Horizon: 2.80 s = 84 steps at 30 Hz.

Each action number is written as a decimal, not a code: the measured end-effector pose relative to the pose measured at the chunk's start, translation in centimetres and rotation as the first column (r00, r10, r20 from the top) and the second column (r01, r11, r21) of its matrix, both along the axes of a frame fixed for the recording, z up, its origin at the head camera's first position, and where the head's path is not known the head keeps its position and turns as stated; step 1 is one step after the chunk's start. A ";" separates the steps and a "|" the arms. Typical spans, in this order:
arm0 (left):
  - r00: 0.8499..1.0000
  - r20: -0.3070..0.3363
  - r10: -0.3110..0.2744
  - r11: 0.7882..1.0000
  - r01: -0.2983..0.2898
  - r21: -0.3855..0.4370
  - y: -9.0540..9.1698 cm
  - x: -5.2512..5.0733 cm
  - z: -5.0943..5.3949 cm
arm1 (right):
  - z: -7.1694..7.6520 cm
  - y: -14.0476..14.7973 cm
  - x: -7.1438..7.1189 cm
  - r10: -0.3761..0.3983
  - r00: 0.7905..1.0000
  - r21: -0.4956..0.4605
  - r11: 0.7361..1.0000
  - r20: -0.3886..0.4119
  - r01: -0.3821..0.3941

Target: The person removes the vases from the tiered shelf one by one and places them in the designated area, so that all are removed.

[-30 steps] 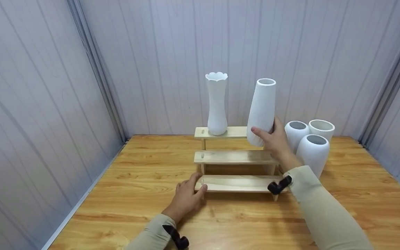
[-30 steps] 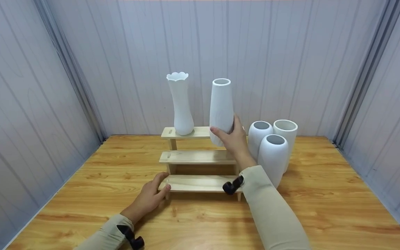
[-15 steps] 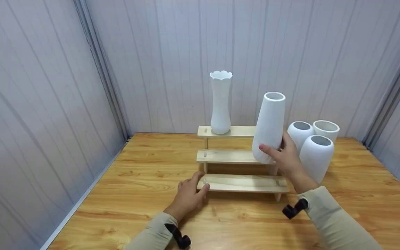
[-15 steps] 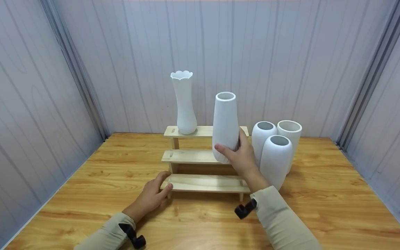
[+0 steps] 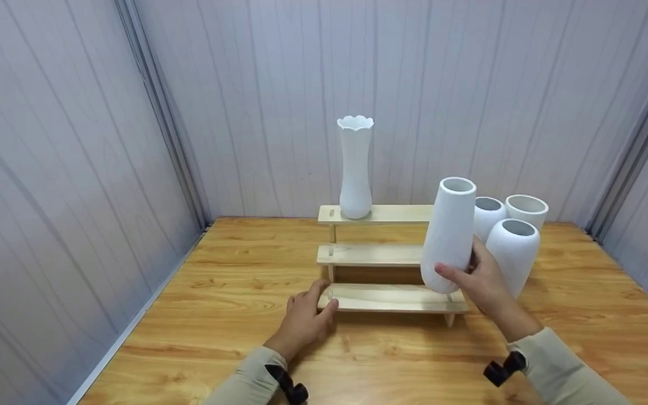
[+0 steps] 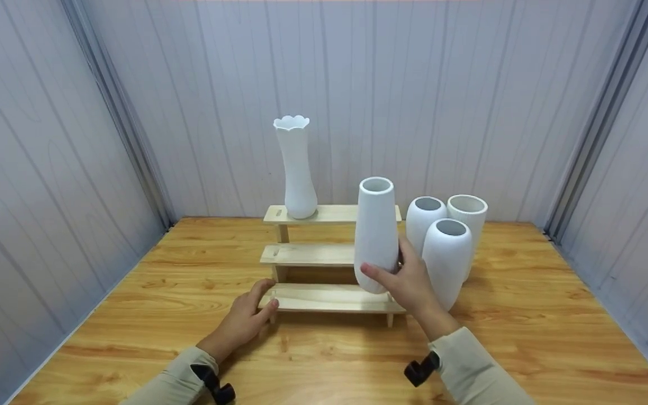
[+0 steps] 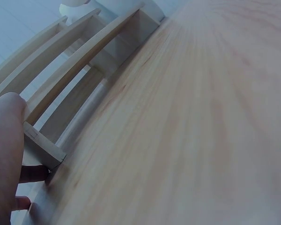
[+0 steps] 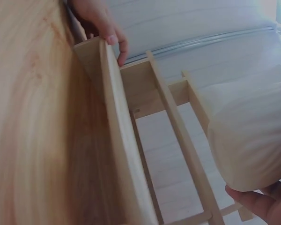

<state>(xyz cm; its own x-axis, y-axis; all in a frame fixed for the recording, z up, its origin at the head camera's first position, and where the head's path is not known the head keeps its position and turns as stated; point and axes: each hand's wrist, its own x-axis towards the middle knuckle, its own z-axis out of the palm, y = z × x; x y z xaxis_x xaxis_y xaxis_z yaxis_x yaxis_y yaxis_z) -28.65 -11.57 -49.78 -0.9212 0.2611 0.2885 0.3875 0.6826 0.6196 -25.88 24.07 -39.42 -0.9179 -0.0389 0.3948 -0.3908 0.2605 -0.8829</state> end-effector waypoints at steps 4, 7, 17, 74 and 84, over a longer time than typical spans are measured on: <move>1.000 -0.006 0.007 1.000 -0.007 0.004 0.0 0.0 0.1 | -0.9 0.8 0.8 -0.026 0.999 0.031 0.999 -0.036 0.027; 1.000 -0.004 0.011 1.000 -0.011 0.000 0.1 0.0 0.0 | -1.8 1.4 1.5 -0.038 0.998 0.044 0.998 -0.047 0.040; 1.000 -0.016 0.000 1.000 0.000 0.012 -0.1 0.1 0.0 | -3.6 3.0 2.9 -0.032 0.996 0.018 0.999 -0.087 0.034; 1.000 -0.020 0.000 1.000 0.000 -0.006 -0.1 0.0 -0.4 | -6.4 8.5 3.6 -0.089 0.993 0.003 0.996 -0.080 0.089; 1.000 -0.012 0.012 1.000 -0.012 -0.005 0.0 -0.2 -0.1 | -6.7 8.9 4.0 -0.041 0.999 -0.091 0.995 0.018 0.043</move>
<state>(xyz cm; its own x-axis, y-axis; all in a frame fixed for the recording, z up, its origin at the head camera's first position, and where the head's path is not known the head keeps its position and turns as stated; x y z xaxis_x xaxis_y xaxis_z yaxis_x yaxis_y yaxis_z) -28.88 -11.54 -49.93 -0.9209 0.2513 0.2979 0.3863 0.6901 0.6119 -21.91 32.99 -46.10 -0.9241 0.0354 0.3804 -0.3670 0.1945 -0.9097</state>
